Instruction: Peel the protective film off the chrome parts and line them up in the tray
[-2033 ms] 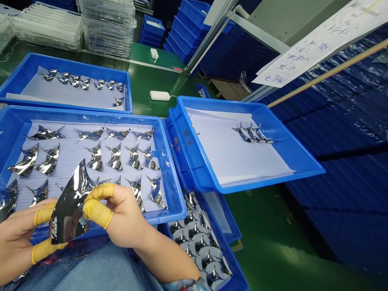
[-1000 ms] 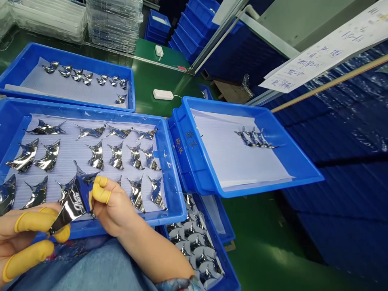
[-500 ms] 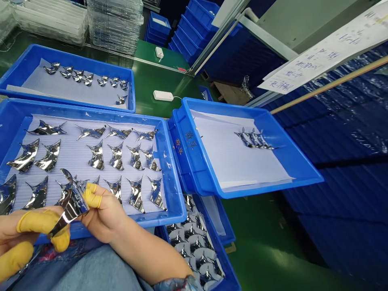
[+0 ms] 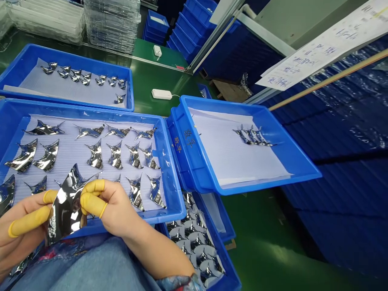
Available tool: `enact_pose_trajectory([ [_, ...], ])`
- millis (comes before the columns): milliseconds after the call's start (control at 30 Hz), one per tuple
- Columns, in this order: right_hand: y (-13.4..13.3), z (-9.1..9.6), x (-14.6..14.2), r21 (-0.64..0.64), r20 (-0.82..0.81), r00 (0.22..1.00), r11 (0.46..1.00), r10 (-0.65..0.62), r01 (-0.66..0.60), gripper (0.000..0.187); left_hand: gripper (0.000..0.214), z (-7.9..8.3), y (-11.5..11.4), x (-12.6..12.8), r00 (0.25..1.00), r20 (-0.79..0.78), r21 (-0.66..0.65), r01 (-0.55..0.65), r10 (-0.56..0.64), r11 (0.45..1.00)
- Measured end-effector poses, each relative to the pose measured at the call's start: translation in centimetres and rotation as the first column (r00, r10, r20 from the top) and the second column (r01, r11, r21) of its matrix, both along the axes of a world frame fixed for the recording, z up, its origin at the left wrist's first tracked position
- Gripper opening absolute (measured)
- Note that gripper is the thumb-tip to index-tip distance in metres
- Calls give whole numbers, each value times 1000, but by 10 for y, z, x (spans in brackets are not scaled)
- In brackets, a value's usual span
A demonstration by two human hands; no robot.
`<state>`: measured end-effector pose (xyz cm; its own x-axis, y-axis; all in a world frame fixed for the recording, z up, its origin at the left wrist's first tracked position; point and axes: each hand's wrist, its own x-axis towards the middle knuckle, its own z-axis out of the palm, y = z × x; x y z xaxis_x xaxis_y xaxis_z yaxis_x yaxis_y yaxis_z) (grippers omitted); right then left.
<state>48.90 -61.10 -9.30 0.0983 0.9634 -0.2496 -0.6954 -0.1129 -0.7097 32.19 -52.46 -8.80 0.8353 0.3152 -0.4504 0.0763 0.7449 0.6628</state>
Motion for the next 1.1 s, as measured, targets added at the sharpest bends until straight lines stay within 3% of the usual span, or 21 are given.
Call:
enact_pose_trajectory([
  [133,1,2,0,-1,-23,999,999,37,-37,31,25,3,-2,4,1000,-13,-139,-30,28,990],
  [300,2,9,-1,-18,5,998,998,59,-59,30,30,14,-7,11,987,-83,-128,-150,140,980],
  [500,2,15,0,-41,18,996,996,86,-85,33,23,-5,1,0,1000,29,-122,1,2,993],
  [733,3,19,-3,-77,4,988,985,154,-153,39,19,-14,-5,2,1000,18,-194,-20,24,981],
  [933,3,22,-4,-63,-13,987,985,160,-161,37,22,-20,-5,-1,998,27,-162,-43,48,986],
  [1100,2,19,-2,-55,29,995,994,99,-97,31,25,-7,-6,1,988,9,-12,-157,157,988],
])
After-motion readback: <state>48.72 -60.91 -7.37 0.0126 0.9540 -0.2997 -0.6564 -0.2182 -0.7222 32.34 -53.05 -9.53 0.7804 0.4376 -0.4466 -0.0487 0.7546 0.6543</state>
